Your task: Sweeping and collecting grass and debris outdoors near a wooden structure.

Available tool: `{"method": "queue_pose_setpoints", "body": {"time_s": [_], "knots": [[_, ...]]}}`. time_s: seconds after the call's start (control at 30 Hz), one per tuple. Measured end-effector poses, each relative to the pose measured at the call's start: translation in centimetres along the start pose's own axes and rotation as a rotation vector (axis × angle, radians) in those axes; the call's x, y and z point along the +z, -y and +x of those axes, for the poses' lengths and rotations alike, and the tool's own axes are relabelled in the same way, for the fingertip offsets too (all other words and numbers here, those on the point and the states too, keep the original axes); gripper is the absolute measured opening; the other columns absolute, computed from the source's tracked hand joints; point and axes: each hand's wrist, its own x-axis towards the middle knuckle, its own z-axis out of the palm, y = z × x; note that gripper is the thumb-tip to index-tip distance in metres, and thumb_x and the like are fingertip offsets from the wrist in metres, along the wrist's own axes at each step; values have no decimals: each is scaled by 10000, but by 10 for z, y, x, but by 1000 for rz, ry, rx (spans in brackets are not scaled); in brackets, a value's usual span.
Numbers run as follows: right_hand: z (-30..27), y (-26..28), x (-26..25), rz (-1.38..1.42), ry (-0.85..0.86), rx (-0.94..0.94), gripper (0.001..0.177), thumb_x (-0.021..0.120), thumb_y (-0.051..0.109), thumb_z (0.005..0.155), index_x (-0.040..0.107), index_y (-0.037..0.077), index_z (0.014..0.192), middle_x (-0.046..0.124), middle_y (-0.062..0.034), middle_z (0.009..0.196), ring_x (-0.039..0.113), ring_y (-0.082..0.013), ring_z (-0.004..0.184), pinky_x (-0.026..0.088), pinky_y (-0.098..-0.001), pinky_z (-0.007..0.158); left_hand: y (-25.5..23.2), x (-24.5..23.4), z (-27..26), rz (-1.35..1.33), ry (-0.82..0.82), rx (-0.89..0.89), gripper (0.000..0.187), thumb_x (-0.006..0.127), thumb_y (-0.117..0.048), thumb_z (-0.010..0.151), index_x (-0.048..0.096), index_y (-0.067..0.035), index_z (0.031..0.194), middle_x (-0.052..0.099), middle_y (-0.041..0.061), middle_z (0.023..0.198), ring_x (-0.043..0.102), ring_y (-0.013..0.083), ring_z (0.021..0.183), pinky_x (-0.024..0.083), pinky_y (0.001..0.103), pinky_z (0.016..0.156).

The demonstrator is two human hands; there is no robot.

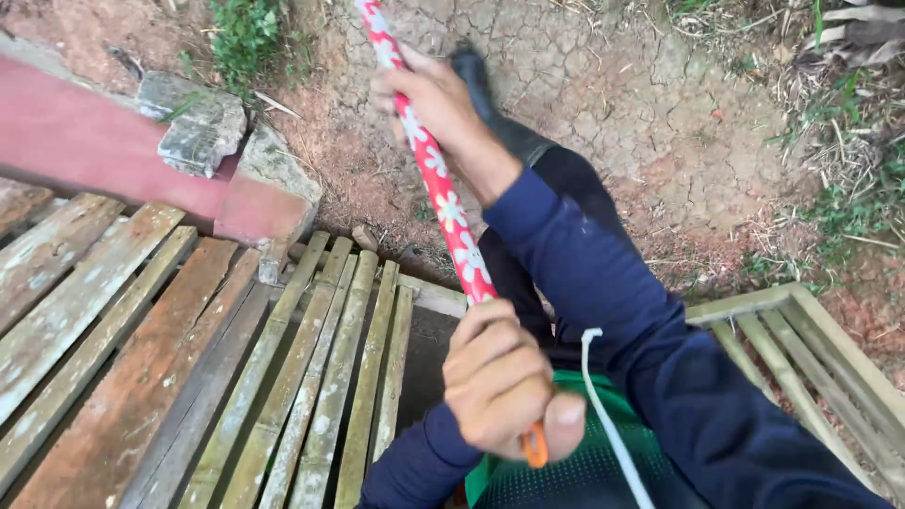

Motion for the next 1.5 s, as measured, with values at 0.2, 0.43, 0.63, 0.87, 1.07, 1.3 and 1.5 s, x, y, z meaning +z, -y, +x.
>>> {"method": "queue_pose_setpoints", "body": {"time_s": [0.2, 0.43, 0.63, 0.87, 1.07, 1.3, 1.5], "knots": [[-99, 21, -90, 61, -249, -26, 263, 616, 39, 954, 498, 76, 1187, 556, -16, 718, 501, -98, 473, 424, -265, 407, -23, -1, 2, -335, 52, -91, 339, 597, -85, 944, 459, -51, 636, 468, 70, 638, 506, 268, 592, 507, 407, 734], [-78, 86, -252, -14, -631, -23, 106, 566, 118, 1014, 490, 85, 1080, 568, -36, 758, 541, -136, 561, 457, -305, 477, 61, 62, 55, -572, 80, -280, 325, 625, -37, 972, 500, -18, 673, 470, 83, 666, 478, 253, 625, 416, 370, 644], [130, 112, -224, -138, -499, 2, 115, 616, 11, 973, 513, 35, 926, 501, -33, 662, 467, -127, 485, 421, -309, 421, 128, 34, 141, -403, -179, -292, 247, 619, -19, 955, 580, 1, 712, 523, 77, 649, 505, 253, 612, 429, 383, 684], [219, 116, -83, -294, -422, 195, 72, 537, -8, 949, 499, 41, 912, 496, -36, 636, 451, -125, 443, 444, -339, 385, 135, -25, 189, -177, -230, -306, 356, 643, 8, 937, 449, -21, 640, 379, 79, 636, 400, 268, 603, 375, 362, 634], [208, 140, 63, -241, -55, 339, 250, 586, 26, 964, 616, 205, 1136, 437, 25, 630, 369, -64, 425, 331, -264, 385, 93, -34, 222, 23, -108, -156, 379, 777, -78, 886, 503, -69, 625, 431, 58, 622, 441, 274, 605, 405, 408, 683], [145, 165, 98, -351, -15, 229, 426, 552, 55, 991, 500, 124, 1408, 502, 5, 716, 425, -76, 457, 393, -269, 402, 64, -59, 207, -34, -319, -162, 393, 697, -119, 922, 465, -77, 607, 475, 48, 630, 514, 255, 628, 506, 423, 758], [217, 149, 0, -667, -206, 132, 467, 542, 58, 979, 450, 136, 1430, 552, -20, 733, 514, -84, 469, 495, -280, 407, 149, -36, 192, -232, -578, -251, 293, 598, -28, 906, 467, -9, 645, 450, 91, 651, 475, 279, 635, 480, 396, 728]]}}
